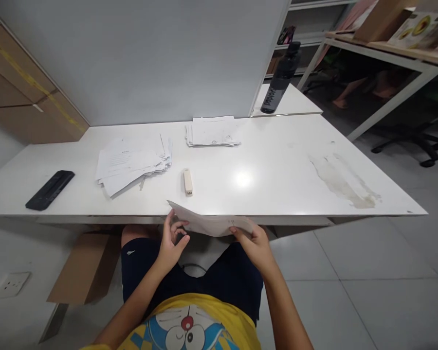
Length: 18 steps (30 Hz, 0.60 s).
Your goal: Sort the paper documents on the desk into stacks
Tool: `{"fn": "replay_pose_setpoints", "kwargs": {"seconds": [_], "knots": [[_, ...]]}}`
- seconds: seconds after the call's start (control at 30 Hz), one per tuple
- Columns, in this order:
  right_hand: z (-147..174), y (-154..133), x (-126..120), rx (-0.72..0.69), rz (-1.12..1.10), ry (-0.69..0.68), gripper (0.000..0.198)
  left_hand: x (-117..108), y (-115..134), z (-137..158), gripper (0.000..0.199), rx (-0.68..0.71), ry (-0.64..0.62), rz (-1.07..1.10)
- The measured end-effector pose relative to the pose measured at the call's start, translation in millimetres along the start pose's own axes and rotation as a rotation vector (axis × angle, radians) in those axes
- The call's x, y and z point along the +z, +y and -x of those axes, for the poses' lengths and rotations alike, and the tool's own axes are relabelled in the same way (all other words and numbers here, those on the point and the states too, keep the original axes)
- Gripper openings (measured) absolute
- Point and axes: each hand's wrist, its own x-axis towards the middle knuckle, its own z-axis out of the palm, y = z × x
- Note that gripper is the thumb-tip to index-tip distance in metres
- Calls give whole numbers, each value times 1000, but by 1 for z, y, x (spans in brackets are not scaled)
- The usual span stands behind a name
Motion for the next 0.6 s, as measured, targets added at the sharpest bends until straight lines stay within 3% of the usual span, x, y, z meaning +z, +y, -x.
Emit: {"fn": "replay_pose_setpoints", "kwargs": {"seconds": [0.1, 0.17, 0.23, 0.33, 0.5, 0.6], "knots": [[-11, -26, -2, -255, 60, -8, 17, 2, 31, -22, 77, -1, 114, -35], [-18, -44, -1, -378, 45, 37, 15, -3, 50, -39, 68, 28, 226, -151], [-25, -54, 6, -413, 12, 125, 18, -11, 61, -55, 53, 65, 343, -301], [-33, -45, 25, -319, -54, 216, 29, -22, 56, -71, 35, 136, 444, -436], [-44, -10, 50, -221, -182, 199, 39, -23, 30, -82, 31, 113, 295, -353], [-45, 0, 49, -179, -133, 158, 38, -19, 39, -78, 32, 24, 200, -254]]}}
